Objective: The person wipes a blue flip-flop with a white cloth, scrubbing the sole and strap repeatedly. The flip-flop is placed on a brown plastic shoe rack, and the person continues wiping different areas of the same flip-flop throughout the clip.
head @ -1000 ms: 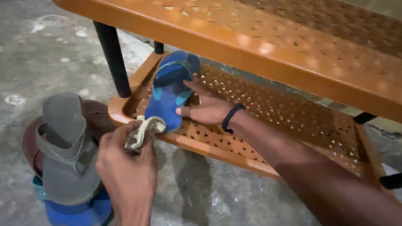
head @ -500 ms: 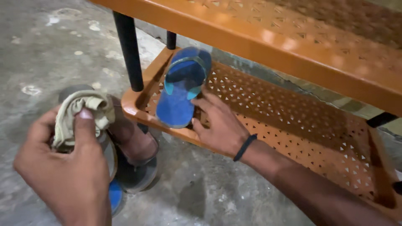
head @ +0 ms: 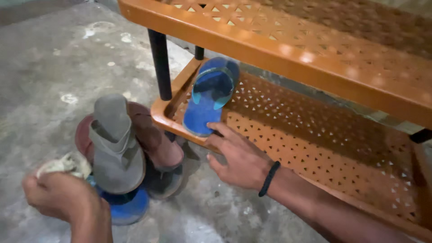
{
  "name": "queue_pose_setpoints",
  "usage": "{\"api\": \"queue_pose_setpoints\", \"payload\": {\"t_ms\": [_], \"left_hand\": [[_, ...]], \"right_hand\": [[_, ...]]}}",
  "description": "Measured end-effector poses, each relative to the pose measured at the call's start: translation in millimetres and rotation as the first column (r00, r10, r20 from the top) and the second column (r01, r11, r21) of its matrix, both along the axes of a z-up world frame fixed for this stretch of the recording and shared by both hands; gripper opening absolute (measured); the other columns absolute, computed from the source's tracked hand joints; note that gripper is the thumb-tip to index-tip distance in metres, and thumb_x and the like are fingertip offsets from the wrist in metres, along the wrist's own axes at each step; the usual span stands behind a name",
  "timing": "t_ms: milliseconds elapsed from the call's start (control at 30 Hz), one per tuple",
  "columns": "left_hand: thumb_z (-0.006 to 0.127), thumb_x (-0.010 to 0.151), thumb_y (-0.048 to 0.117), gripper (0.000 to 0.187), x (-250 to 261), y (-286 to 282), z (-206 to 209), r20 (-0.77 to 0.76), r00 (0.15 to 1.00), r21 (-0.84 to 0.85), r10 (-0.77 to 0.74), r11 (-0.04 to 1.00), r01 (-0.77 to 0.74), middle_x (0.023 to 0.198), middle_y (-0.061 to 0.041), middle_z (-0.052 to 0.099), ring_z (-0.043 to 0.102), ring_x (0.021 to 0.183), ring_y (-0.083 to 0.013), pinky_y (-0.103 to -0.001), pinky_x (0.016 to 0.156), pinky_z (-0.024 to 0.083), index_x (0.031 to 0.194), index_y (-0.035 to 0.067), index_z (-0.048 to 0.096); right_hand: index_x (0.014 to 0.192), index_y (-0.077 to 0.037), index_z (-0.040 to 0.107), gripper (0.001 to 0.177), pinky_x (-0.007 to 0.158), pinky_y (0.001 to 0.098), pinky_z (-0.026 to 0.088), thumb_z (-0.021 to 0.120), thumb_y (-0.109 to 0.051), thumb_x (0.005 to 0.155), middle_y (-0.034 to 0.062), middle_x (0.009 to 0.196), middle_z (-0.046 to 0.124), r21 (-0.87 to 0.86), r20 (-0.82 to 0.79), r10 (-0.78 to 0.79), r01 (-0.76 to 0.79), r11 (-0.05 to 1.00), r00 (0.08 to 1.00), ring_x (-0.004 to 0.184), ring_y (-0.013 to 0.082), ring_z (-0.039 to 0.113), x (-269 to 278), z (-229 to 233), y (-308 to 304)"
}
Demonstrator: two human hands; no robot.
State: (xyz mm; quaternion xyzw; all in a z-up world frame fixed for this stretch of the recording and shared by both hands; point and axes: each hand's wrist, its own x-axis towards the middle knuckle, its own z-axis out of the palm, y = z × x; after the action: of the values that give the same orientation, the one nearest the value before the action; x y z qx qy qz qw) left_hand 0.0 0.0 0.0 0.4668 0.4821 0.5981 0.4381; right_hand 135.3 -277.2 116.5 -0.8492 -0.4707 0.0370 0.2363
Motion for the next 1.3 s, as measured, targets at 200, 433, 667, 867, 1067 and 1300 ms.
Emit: {"api": "queue_pose_setpoints", "payload": {"t_ms": [200,433,667,867,1067,1300], "left_hand": [[0.066,0.095,0.024,0.051,-3,20,-75,-0.579,0.797,-0.214,-0.171,0.975,0.053,0.117,-0.038,0.055,0.067,0.088,-0.0404,-0.048,0.078,0.055,0.123,-0.018,0.057],[0.079,0.081,0.041,0.084,-4,24,-91,-0.54,0.803,-0.411,-0.251,0.912,0.008,0.124,-0.042,0.052,0.071,0.091,-0.0442,-0.053,0.081,0.058,0.13,-0.019,0.048],[0.093,0.08,0.051,0.069,-18,43,-99,-0.75,0.613,-0.281,-0.248,0.959,0.045,0.107,-0.037,0.071,0.07,0.098,-0.0467,-0.053,0.084,0.054,0.105,-0.011,0.074],[0.097,0.069,0.045,0.072,-6,18,-79,-0.61,0.782,-0.3,-0.124,0.95,-0.083,0.106,-0.03,0.07,0.072,0.095,-0.0379,-0.05,0.076,0.057,0.104,-0.011,0.068],[0.09,0.069,0.042,0.065,1,-9,-60,-0.454,0.89,-0.4,0.048,0.881,-0.251,0.108,-0.015,0.072,0.072,0.088,-0.0243,-0.044,0.071,0.059,0.108,-0.005,0.067],[0.085,0.078,0.055,0.047,1,36,-100,-0.293,0.955,-0.488,0.051,0.851,-0.195,0.092,-0.003,0.072,0.061,0.063,-0.0191,-0.039,0.056,0.053,0.089,0.013,0.065]], "right_hand": [[0.11,-0.001,0.066,0.027,0.107,0.0427,0.045,0.067,-0.016,0.088,0.0191,0.148,0.049,0.049,-0.056,0.013,-0.011,0.999,0.998,0.13,0.0392,0.054,4,-4,-8],[0.106,0.001,0.068,0.025,0.106,0.043,0.044,0.067,-0.015,0.087,0.02,0.153,0.044,0.051,-0.112,0.027,-0.021,0.998,0.993,0.13,0.0398,0.053,5,-10,-17],[0.107,0.002,0.068,0.028,0.108,0.0434,0.044,0.067,-0.016,0.086,0.0202,0.153,0.044,0.029,-0.063,0.017,-0.016,0.999,0.998,0.13,0.0393,0.055,5,-12,-19],[0.106,0.003,0.069,0.029,0.106,0.0457,0.044,0.067,-0.016,0.085,0.0198,0.155,0.041,-0.003,-0.019,0.016,-0.016,1.0,1.0,0.127,0.0401,0.055,5,-12,-20],[0.105,0.004,0.069,0.028,0.104,0.0462,0.045,0.066,-0.016,0.085,0.0182,0.156,0.042,-0.024,-0.027,-0.005,0.005,1.0,1.0,0.127,0.039,0.056,6,-15,-23],[0.103,0.004,0.07,0.027,0.106,0.0466,0.045,0.066,-0.016,0.085,0.02,0.155,0.042,0.033,0.015,0.012,-0.013,0.999,1.0,0.13,0.0396,0.054,4,-19,-24]]}}
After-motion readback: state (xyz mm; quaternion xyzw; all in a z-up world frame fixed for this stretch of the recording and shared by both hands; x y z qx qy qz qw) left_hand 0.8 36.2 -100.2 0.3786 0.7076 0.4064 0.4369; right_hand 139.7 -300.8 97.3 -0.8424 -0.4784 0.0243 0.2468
